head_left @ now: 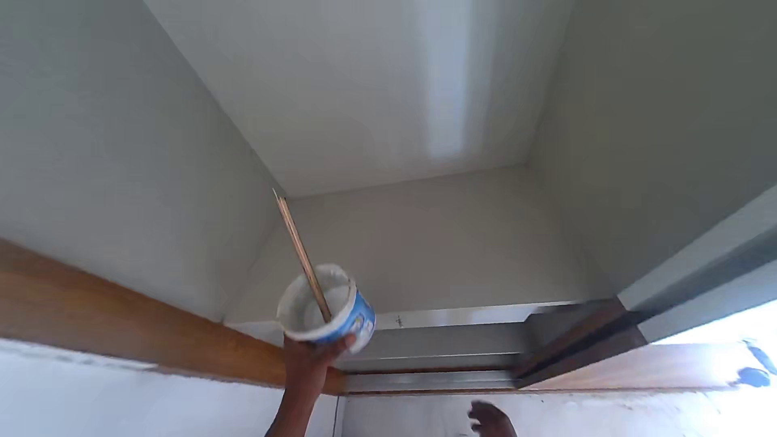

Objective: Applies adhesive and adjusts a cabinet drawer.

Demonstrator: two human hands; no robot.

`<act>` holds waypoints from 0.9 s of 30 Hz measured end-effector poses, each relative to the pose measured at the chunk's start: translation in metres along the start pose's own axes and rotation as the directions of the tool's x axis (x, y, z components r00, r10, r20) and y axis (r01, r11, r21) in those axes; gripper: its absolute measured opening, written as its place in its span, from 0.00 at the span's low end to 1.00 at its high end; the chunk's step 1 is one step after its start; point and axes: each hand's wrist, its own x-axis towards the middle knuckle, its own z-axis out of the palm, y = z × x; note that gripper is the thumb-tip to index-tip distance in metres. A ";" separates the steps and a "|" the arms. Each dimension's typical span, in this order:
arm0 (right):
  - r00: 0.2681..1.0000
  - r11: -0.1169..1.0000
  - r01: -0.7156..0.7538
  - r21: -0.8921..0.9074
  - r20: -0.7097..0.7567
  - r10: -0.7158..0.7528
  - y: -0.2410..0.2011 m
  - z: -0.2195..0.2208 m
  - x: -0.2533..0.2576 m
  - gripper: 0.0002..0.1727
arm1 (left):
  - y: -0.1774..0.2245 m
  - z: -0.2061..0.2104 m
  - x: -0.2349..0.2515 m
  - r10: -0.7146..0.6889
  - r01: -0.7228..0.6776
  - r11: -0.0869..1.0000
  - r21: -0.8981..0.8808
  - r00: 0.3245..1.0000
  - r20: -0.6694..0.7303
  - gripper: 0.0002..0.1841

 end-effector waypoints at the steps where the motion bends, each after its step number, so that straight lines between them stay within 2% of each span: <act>1: 0.999 0.993 0.039 0.113 -0.019 -0.037 -0.027 0.016 0.003 0.19 | -0.002 0.011 0.024 0.001 0.000 1.000 -0.013 1.000 0.026 0.67; 4: 0.993 0.936 0.115 0.332 -0.063 -0.100 -0.097 0.056 0.010 0.21 | -0.025 0.034 0.082 0.039 -0.036 0.999 -0.034 0.994 0.100 0.67; 8: 0.994 0.817 0.042 0.575 -0.108 0.025 -0.151 0.098 0.027 0.26 | -0.060 0.045 0.124 0.036 -0.033 0.999 -0.023 0.985 0.166 0.68; 12: 0.982 0.706 -0.007 0.708 -0.128 0.139 -0.158 0.140 0.056 0.30 | -0.081 0.042 0.136 -0.018 0.016 1.000 0.014 0.979 0.202 0.68; 15: 0.981 0.653 0.021 0.757 -0.141 0.132 -0.158 0.165 0.079 0.31 | -0.087 0.038 0.137 -0.027 0.020 0.999 0.030 0.967 0.253 0.70; 19: 0.962 0.475 0.134 0.870 -0.229 0.148 -0.173 0.182 0.105 0.20 | -0.097 0.036 0.139 0.006 -0.017 0.999 0.037 0.961 0.275 0.69; 21: 0.965 0.411 0.141 0.901 -0.218 0.148 -0.174 0.183 0.109 0.16 | -0.100 0.036 0.141 0.029 -0.047 0.997 0.058 0.959 0.281 0.68; 27: 0.951 0.541 0.161 0.825 -0.277 0.139 -0.159 0.186 0.105 0.17 | -0.103 0.035 0.142 0.041 -0.061 0.996 0.058 0.950 0.308 0.68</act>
